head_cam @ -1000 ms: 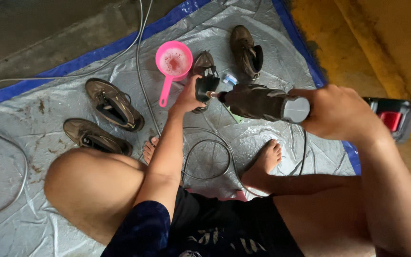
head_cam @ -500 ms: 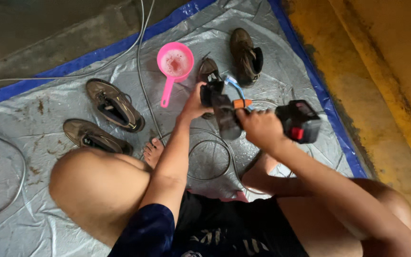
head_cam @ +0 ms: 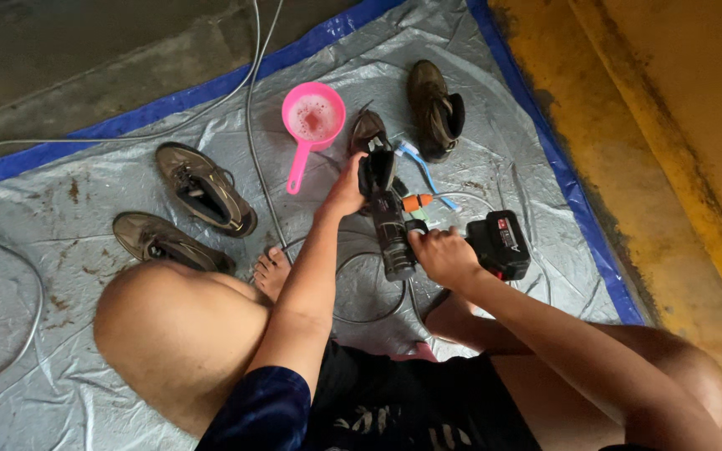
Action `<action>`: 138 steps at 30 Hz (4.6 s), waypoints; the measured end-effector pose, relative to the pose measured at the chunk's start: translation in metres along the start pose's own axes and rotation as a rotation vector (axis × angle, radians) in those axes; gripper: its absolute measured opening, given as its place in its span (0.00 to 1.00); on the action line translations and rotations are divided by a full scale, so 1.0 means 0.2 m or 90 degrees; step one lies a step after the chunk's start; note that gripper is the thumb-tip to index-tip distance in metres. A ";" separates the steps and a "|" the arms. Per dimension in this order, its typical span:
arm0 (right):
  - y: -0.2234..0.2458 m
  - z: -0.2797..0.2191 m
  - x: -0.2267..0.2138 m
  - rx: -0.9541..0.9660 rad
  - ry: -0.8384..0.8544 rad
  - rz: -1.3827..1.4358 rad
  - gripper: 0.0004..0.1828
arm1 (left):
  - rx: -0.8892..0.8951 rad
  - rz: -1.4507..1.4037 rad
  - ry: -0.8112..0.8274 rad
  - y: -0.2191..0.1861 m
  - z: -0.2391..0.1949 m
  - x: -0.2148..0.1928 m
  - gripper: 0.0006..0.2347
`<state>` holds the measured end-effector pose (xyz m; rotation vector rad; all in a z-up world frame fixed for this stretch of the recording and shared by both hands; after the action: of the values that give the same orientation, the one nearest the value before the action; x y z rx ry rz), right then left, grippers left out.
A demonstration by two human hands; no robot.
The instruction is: The person scrubs a brown shoe with a green brush and then rinses it using a handheld pressure washer. The person handles the shoe and tools while sitting on a tarp.
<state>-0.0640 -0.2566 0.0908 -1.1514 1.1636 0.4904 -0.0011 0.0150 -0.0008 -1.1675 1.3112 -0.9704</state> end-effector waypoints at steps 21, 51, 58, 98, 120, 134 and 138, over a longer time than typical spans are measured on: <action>-0.06 0.18 -0.14 0.078 0.147 0.019 0.12 | 0.012 0.020 -0.017 0.09 0.06 0.07 0.46; -0.60 0.06 -0.41 0.194 0.285 0.282 0.35 | 0.300 0.297 -0.097 -0.05 -0.01 0.06 0.46; -0.62 0.01 -0.38 0.236 0.327 0.372 0.37 | 0.373 0.163 -0.257 -0.06 -0.03 0.04 0.16; -0.49 -0.05 -0.55 0.093 0.276 0.204 0.34 | -0.206 0.018 -0.306 -0.13 0.21 -0.05 0.55; -0.72 -0.10 -0.76 0.203 0.332 0.291 0.36 | 0.406 0.053 -0.333 -0.52 0.13 -0.02 0.27; -0.69 -0.10 -0.74 0.183 0.336 0.266 0.37 | 0.382 0.057 -0.321 -0.51 0.12 -0.01 0.26; -0.70 -0.12 -0.76 0.180 0.350 0.273 0.40 | 0.199 0.116 -0.271 -0.55 0.12 -0.05 0.42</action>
<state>-0.0196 -0.2965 0.2910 -0.8050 1.9133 0.3176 0.0326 0.0067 0.1074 -0.9299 0.8720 -0.7127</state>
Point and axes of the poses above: each hand's wrist, its own z-axis towards the middle knuckle, its own x-axis out of the palm, y = z × x, the point moved 3 cm from there along z, towards the middle knuckle, and after that the axes turned 11 degrees about -z, right-handed, at the moved point
